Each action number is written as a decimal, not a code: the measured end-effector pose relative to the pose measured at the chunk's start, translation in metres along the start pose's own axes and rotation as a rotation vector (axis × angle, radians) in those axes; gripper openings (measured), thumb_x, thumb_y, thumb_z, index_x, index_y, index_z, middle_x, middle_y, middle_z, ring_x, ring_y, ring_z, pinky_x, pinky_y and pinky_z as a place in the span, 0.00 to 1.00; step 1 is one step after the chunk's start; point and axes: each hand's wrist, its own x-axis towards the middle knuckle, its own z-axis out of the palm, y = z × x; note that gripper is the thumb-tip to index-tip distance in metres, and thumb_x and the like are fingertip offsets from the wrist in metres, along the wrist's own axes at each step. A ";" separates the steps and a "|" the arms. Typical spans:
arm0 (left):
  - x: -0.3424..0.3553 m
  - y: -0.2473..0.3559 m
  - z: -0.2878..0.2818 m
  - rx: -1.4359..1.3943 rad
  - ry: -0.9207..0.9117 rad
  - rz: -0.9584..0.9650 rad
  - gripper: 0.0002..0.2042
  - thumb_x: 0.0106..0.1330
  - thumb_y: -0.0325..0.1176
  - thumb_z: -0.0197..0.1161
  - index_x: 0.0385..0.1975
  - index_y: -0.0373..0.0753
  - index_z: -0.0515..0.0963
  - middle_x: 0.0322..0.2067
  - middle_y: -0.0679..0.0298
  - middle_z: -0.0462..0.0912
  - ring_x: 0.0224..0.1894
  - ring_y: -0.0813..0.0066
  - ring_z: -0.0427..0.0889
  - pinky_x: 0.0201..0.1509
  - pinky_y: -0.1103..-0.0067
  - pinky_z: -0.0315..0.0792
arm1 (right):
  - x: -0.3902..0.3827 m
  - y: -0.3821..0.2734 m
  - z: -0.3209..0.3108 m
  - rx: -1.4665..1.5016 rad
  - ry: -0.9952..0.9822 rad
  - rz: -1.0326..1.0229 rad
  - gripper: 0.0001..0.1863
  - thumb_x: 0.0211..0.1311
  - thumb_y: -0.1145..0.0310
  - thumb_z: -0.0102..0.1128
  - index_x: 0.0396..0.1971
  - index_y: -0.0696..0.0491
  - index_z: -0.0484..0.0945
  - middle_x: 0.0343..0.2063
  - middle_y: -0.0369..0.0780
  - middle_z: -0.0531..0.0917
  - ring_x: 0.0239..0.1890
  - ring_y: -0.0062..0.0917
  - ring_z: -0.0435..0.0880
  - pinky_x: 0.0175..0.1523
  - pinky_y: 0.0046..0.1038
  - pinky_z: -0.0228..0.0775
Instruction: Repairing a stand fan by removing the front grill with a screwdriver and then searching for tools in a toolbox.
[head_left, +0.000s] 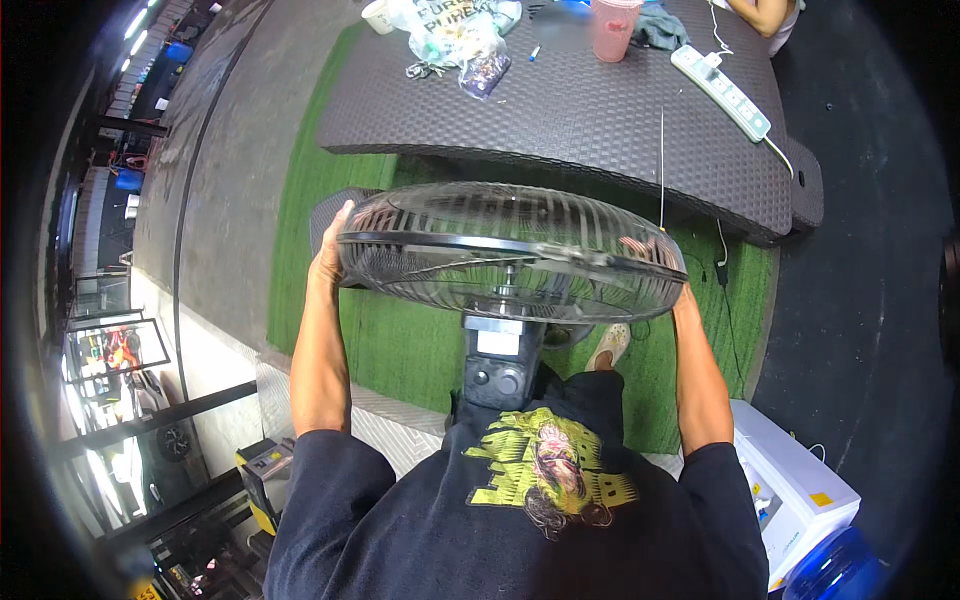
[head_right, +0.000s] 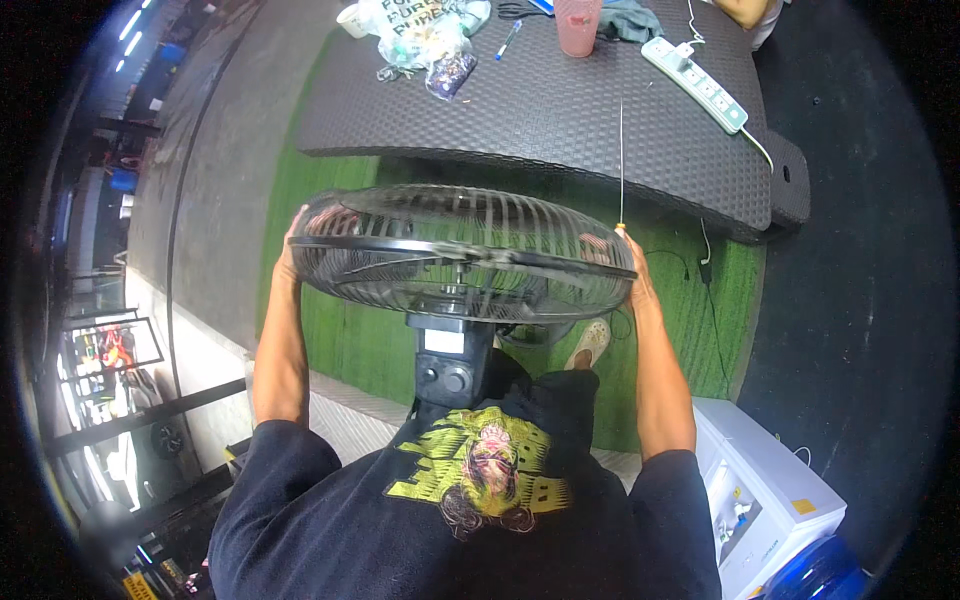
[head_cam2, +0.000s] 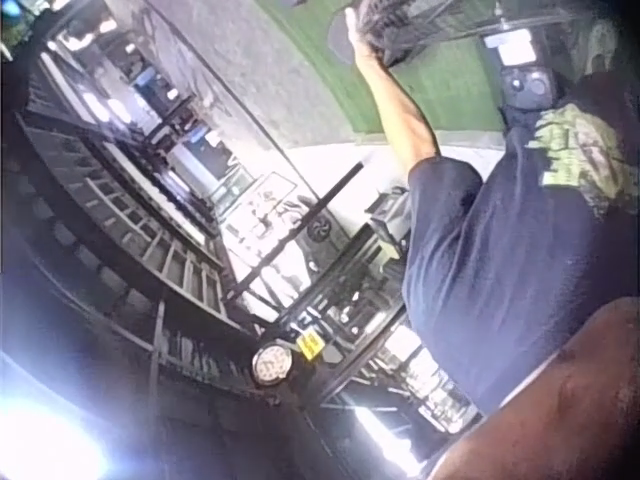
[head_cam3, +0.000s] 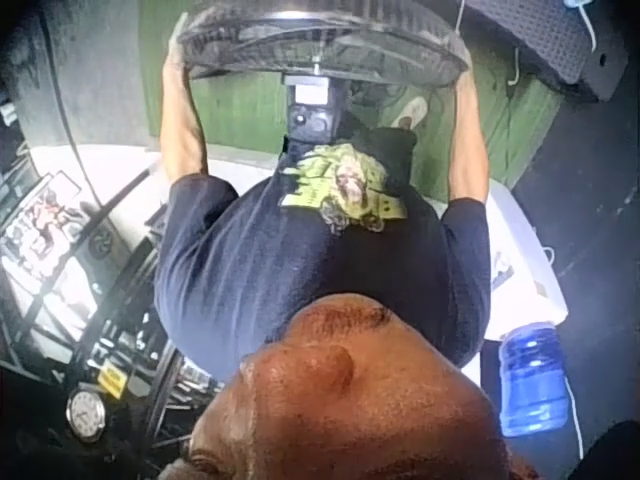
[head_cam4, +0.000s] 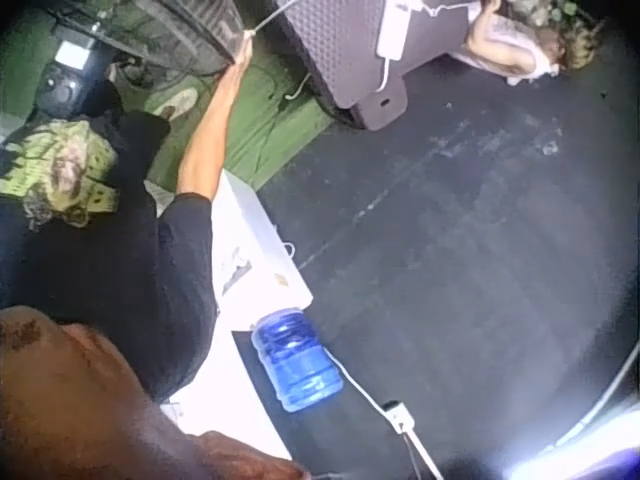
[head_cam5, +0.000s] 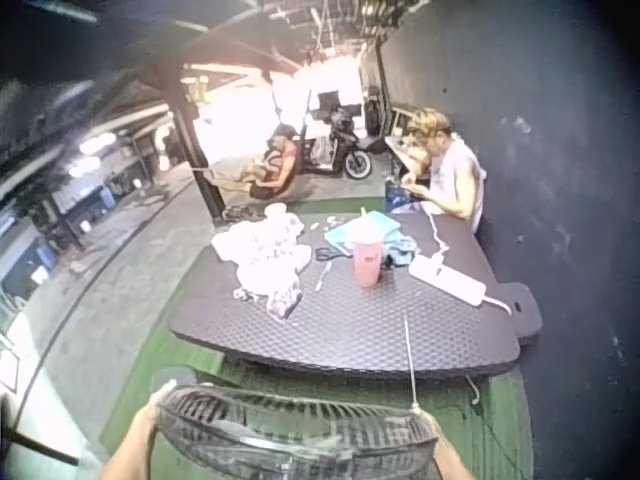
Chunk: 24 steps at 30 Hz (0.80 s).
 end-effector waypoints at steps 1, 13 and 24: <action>0.008 -0.018 0.009 0.776 0.125 0.216 0.31 0.64 0.57 0.44 0.55 0.34 0.66 0.52 0.53 0.71 0.52 0.64 0.72 0.57 0.69 0.67 | 0.002 0.004 -0.014 -0.017 0.026 -0.009 0.21 0.65 0.55 0.45 0.44 0.58 0.70 0.40 0.44 0.80 0.40 0.29 0.81 0.45 0.31 0.76; -0.011 -0.057 -0.007 1.523 0.062 0.878 0.35 0.63 0.63 0.41 0.51 0.32 0.68 0.46 0.55 0.76 0.47 0.65 0.75 0.52 0.70 0.69 | 0.019 0.006 -0.010 -0.118 0.048 -0.010 0.22 0.65 0.56 0.45 0.49 0.59 0.68 0.41 0.47 0.78 0.45 0.32 0.79 0.40 0.37 0.78; -0.008 -0.092 0.003 1.748 -0.086 1.016 0.46 0.45 0.65 0.62 0.58 0.35 0.62 0.53 0.56 0.70 0.53 0.63 0.71 0.59 0.68 0.66 | -0.066 -0.095 0.069 -0.289 -0.262 -0.568 0.22 0.46 0.70 0.70 0.28 0.48 0.59 0.43 0.51 0.78 0.48 0.32 0.76 0.56 0.35 0.66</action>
